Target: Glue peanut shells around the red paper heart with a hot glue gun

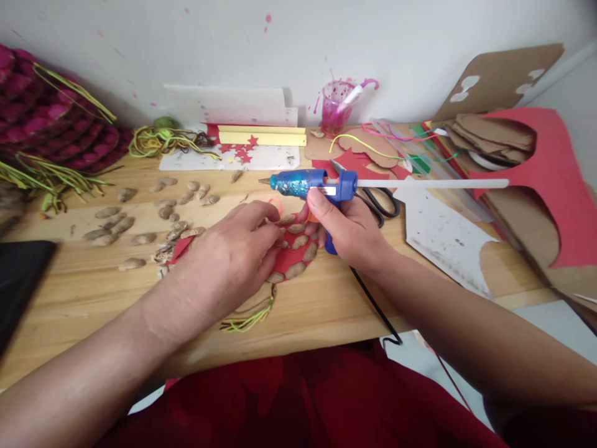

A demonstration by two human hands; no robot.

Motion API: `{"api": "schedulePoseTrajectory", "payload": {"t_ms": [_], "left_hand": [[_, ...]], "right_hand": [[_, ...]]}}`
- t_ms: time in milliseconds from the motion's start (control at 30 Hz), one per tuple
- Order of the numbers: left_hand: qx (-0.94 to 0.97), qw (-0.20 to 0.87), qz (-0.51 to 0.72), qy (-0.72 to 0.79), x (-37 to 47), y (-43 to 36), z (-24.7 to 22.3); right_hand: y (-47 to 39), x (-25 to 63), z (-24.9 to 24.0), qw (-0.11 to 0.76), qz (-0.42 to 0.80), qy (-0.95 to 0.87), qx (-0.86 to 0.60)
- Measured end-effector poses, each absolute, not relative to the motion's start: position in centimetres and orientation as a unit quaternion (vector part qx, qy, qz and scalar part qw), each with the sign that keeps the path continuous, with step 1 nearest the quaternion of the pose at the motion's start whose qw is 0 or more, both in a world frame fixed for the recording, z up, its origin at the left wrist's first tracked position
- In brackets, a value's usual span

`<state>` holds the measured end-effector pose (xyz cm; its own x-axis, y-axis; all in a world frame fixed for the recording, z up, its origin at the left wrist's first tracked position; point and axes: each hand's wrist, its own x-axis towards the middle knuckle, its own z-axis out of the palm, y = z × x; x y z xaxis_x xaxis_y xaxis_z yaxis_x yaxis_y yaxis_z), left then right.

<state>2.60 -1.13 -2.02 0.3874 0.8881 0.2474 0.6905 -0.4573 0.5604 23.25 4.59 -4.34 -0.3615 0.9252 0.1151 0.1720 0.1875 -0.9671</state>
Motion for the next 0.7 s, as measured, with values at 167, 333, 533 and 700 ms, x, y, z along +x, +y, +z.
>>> {"api": "schedulePoseTrajectory", "payload": {"t_ms": [167,333,533,700], "left_hand": [[0.824,0.161,0.24,0.486,2.5,-1.2,-2.1],[0.802,0.208,0.253,0.499,2.6,-1.2,-2.1],[0.796,0.215,0.256,0.505,2.6,-1.2,-1.5],[0.799,0.193,0.285,0.493,1.4,-0.5,-0.9]], "right_hand": [[4.6,23.2,-4.3,0.385,0.486,-0.666,-0.413],[4.6,23.2,-4.3,0.385,0.485,-0.667,-0.413],[4.7,23.4,-4.2,0.379,0.49,-0.669,-0.411],[4.7,23.3,-4.1,0.383,0.519,-0.646,-0.408]]}}
